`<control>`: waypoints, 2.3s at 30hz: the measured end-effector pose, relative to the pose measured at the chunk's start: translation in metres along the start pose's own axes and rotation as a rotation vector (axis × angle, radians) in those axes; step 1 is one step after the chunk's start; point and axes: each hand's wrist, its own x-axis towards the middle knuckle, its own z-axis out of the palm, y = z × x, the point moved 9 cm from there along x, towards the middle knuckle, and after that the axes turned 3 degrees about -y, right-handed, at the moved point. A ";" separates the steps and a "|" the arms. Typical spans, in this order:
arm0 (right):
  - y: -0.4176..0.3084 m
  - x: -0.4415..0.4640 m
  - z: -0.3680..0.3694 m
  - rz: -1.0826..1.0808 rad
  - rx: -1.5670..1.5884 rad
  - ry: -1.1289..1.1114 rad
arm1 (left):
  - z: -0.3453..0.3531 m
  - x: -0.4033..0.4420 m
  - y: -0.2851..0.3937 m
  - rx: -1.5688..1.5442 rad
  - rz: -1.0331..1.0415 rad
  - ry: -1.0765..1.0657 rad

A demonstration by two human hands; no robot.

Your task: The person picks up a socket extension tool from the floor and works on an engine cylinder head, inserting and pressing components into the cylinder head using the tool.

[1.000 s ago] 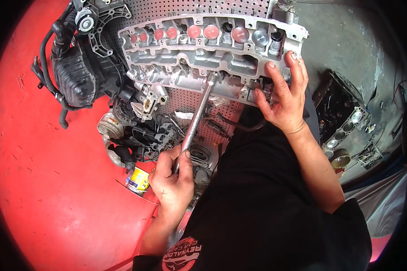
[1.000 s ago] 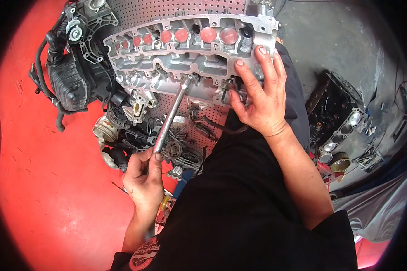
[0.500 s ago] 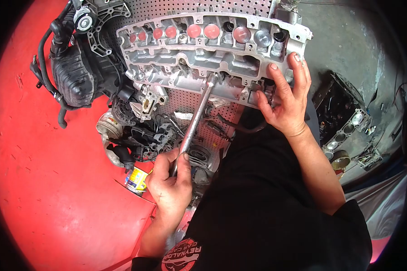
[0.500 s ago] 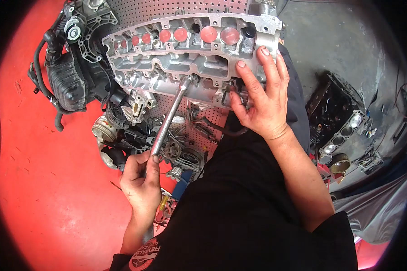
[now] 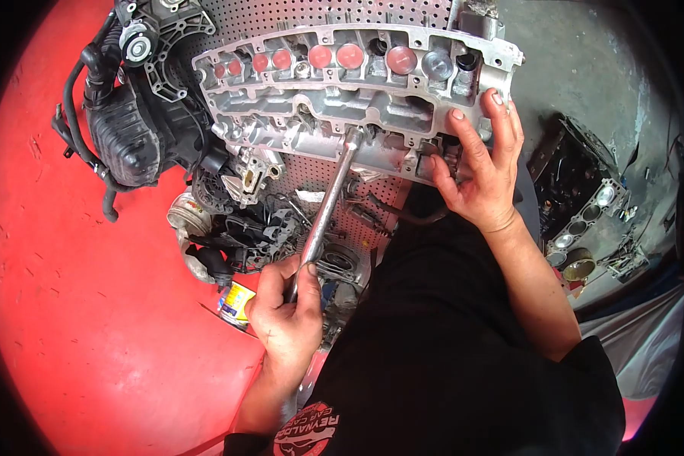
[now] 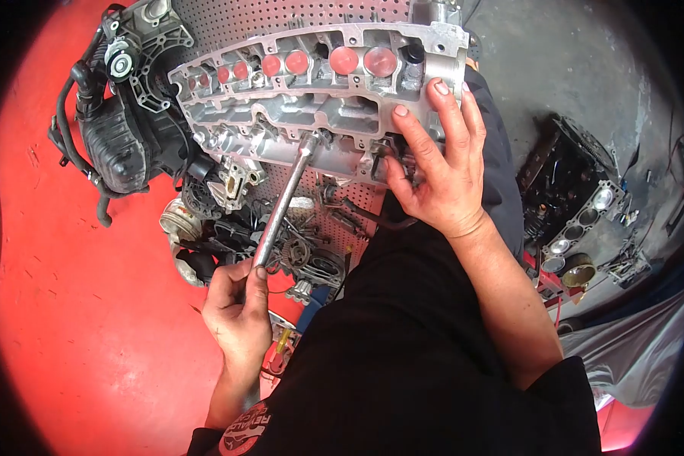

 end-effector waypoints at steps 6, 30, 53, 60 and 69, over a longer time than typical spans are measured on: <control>-0.001 0.001 -0.001 -0.002 0.000 0.005 | 0.001 0.002 0.001 0.006 -0.057 -0.021; 0.008 -0.001 0.001 -0.022 0.071 0.043 | -0.005 0.004 0.016 -0.117 -0.210 -0.043; 0.008 -0.001 0.001 0.004 0.099 0.029 | 0.002 -0.002 0.010 -0.100 -0.151 -0.009; 0.008 0.001 0.002 0.002 0.099 0.028 | 0.003 0.000 0.014 -0.091 -0.141 -0.026; 0.008 0.000 0.002 0.002 0.096 0.020 | 0.003 0.001 0.012 -0.095 -0.140 -0.024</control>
